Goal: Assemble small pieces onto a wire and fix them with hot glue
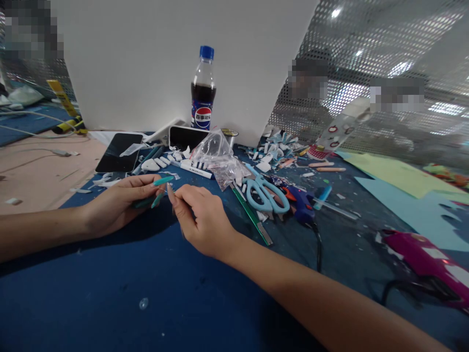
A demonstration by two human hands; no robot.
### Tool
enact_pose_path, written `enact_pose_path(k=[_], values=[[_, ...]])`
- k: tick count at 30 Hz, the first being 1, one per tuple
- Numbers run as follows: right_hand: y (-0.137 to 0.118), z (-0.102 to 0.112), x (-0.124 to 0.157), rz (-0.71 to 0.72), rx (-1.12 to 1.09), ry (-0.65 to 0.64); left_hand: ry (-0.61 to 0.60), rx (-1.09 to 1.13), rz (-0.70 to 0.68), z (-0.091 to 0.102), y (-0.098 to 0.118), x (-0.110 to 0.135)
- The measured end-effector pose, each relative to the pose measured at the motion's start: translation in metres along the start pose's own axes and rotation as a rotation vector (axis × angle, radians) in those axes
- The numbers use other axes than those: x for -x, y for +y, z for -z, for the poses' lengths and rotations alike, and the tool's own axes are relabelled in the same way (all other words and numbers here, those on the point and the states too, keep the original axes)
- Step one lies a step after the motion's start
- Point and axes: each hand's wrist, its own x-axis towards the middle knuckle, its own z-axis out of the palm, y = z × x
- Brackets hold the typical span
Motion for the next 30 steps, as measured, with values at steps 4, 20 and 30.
enact_pose_path(k=[4,20,30], values=[[-0.0012,0.0003,-0.0013,0.017,0.0,0.002,-0.008,-0.004,-0.008,0.0005,-0.0007,-0.0019],[-0.001,0.0003,-0.0012,-0.042,-0.014,-0.089,-0.023,-0.109,-0.013,-0.0029,0.0017,0.001],[0.001,-0.0013,-0.0022,0.017,0.013,-0.171,-0.045,-0.412,-0.14,0.0012,-0.0027,-0.0012]])
